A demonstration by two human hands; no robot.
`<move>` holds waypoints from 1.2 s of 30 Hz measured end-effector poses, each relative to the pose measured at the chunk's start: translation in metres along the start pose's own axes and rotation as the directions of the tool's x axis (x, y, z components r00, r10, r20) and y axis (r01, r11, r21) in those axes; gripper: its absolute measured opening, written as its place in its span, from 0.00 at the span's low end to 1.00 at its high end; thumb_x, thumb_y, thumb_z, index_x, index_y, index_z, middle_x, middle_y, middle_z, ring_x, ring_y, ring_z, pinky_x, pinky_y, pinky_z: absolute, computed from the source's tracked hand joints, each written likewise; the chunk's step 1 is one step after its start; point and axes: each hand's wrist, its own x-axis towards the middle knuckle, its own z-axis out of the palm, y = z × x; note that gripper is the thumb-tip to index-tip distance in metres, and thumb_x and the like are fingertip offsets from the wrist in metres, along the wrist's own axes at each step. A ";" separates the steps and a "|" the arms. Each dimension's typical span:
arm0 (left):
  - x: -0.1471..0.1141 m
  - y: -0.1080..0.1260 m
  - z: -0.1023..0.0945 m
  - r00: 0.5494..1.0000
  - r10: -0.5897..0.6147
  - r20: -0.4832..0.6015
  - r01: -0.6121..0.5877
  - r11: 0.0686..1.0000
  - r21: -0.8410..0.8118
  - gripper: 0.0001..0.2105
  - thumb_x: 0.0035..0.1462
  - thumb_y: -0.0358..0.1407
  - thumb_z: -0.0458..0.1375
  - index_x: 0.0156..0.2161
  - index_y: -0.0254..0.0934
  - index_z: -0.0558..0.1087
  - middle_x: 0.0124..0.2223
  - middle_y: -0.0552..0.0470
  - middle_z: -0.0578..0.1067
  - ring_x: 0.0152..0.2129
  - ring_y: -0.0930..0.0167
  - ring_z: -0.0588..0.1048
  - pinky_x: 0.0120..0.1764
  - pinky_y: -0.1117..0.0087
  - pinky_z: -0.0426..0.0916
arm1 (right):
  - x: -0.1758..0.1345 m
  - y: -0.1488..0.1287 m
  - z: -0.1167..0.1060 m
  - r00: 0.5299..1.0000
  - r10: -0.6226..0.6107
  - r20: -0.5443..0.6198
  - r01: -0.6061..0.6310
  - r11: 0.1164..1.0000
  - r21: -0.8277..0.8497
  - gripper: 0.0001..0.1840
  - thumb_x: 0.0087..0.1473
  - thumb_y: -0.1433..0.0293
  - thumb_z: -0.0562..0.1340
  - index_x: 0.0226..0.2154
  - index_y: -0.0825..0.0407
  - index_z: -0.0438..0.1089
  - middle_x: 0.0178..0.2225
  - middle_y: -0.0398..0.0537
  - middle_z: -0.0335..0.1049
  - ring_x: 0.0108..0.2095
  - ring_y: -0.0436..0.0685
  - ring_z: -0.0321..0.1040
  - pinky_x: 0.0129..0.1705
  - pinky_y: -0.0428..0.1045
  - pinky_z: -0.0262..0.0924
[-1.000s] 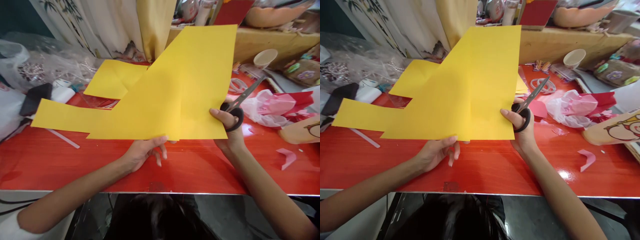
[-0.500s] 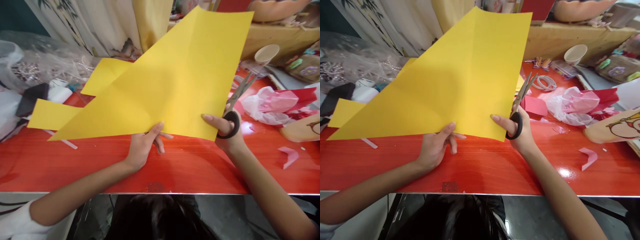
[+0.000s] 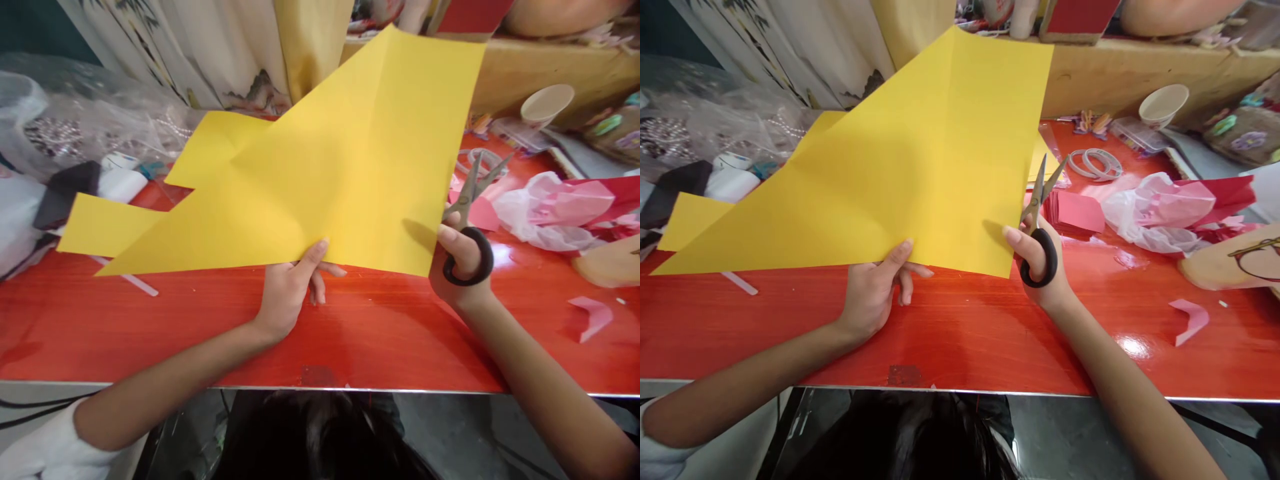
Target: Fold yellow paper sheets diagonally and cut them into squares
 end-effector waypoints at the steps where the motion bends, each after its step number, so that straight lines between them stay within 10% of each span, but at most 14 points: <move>1: 0.000 0.001 -0.001 1.000 -0.001 -0.008 0.001 1.000 -0.001 0.22 0.54 0.46 0.58 0.14 0.35 0.69 0.23 0.49 0.78 0.08 0.80 0.63 0.15 0.73 0.60 | 0.000 0.002 0.000 1.000 0.009 -0.008 -0.009 0.996 0.092 0.12 0.48 0.55 0.58 0.31 0.44 0.67 0.35 0.44 0.72 0.38 0.58 0.71 0.35 0.53 0.67; 15: 0.013 -0.004 -0.008 0.991 -0.129 -0.025 0.126 0.989 -0.074 0.21 0.52 0.45 0.60 0.14 0.34 0.68 0.13 0.54 0.68 0.12 0.78 0.64 0.18 0.76 0.59 | -0.003 0.017 0.010 0.985 0.135 -0.110 -0.132 0.991 0.033 0.14 0.46 0.66 0.67 0.38 0.44 0.67 0.29 0.39 0.64 0.27 0.48 0.62 0.25 0.45 0.57; 36: 0.013 -0.005 -0.010 0.992 -0.111 -0.067 0.103 0.988 -0.116 0.13 0.50 0.43 0.62 0.27 0.32 0.77 0.29 0.47 0.80 0.25 0.72 0.77 0.42 0.71 0.69 | -0.002 0.015 0.013 0.986 0.155 -0.059 -0.153 0.988 0.032 0.19 0.47 0.68 0.65 0.43 0.48 0.63 0.26 0.37 0.60 0.23 0.47 0.57 0.24 0.45 0.52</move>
